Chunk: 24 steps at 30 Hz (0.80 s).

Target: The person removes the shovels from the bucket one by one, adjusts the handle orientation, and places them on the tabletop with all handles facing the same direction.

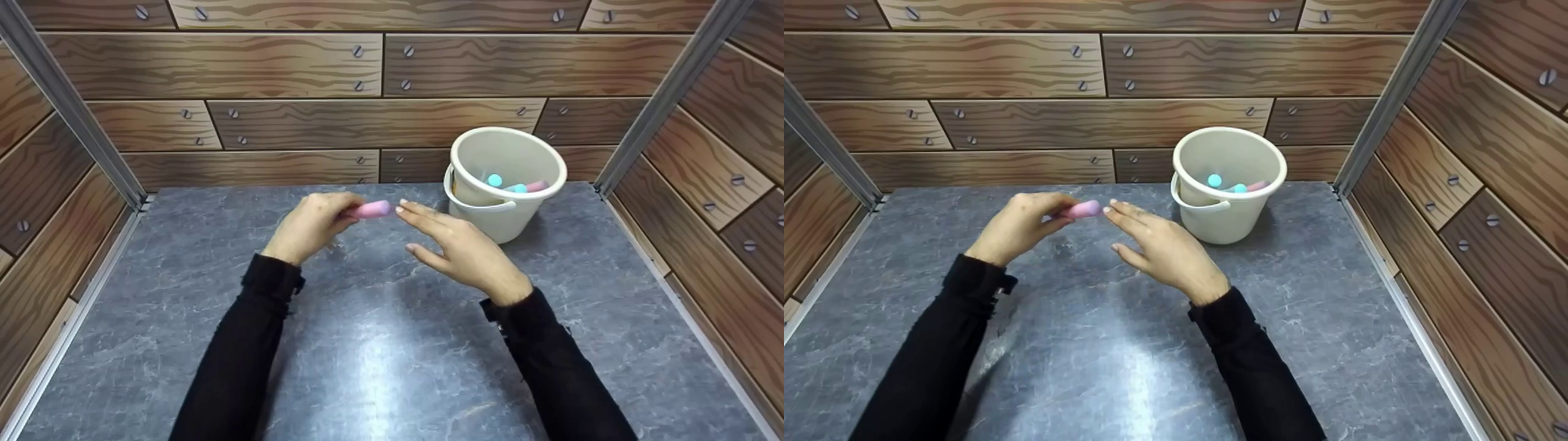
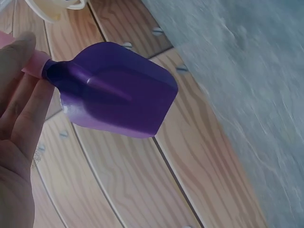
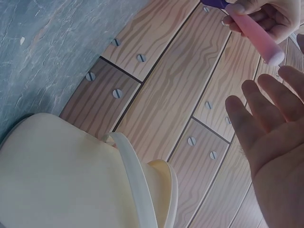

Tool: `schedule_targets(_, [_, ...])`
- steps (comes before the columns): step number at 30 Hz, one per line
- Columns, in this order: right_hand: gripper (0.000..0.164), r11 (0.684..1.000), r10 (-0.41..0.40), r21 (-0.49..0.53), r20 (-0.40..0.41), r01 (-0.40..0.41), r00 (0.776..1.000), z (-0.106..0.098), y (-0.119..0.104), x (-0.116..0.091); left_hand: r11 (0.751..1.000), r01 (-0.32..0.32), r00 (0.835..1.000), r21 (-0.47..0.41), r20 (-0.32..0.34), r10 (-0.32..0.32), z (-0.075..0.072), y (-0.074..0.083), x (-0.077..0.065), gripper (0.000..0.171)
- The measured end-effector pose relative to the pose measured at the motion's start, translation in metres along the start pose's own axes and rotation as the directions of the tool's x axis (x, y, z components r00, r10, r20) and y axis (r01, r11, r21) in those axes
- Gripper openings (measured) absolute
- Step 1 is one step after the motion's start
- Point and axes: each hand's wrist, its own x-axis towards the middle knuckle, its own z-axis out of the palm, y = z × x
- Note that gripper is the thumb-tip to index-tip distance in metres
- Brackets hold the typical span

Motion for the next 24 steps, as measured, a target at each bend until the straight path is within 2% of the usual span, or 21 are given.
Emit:
schedule_targets(5, [0.068, 0.999, 0.011, -0.032, 0.062, -0.009, 0.998, 0.001, -0.002, 0.001, 0.999, 0.04, 0.999, 0.014, -0.016, -0.04, -0.009, -0.013, -0.008, 0.022])
schedule_targets(11, [0.072, 0.993, -0.013, -0.113, 0.11, 0.025, 0.994, 0.008, -0.002, 0.001, 0.997, 0.072, 0.996, 0.018, -0.051, -0.071, -0.016, -0.027, -0.017, 0.025])
schedule_targets(17, [0.077, 0.977, -0.014, -0.207, 0.13, 0.041, 0.991, 0.02, -0.001, 0.002, 0.99, 0.144, 0.988, -0.005, -0.062, -0.144, -0.017, -0.039, -0.026, 0.027])
schedule_targets(24, [0.078, 0.975, 0.012, -0.221, 0.163, 0.025, 0.987, 0.035, -0.002, 0.002, 0.977, 0.206, 0.976, -0.046, -0.067, -0.209, -0.019, -0.054, -0.034, 0.028])
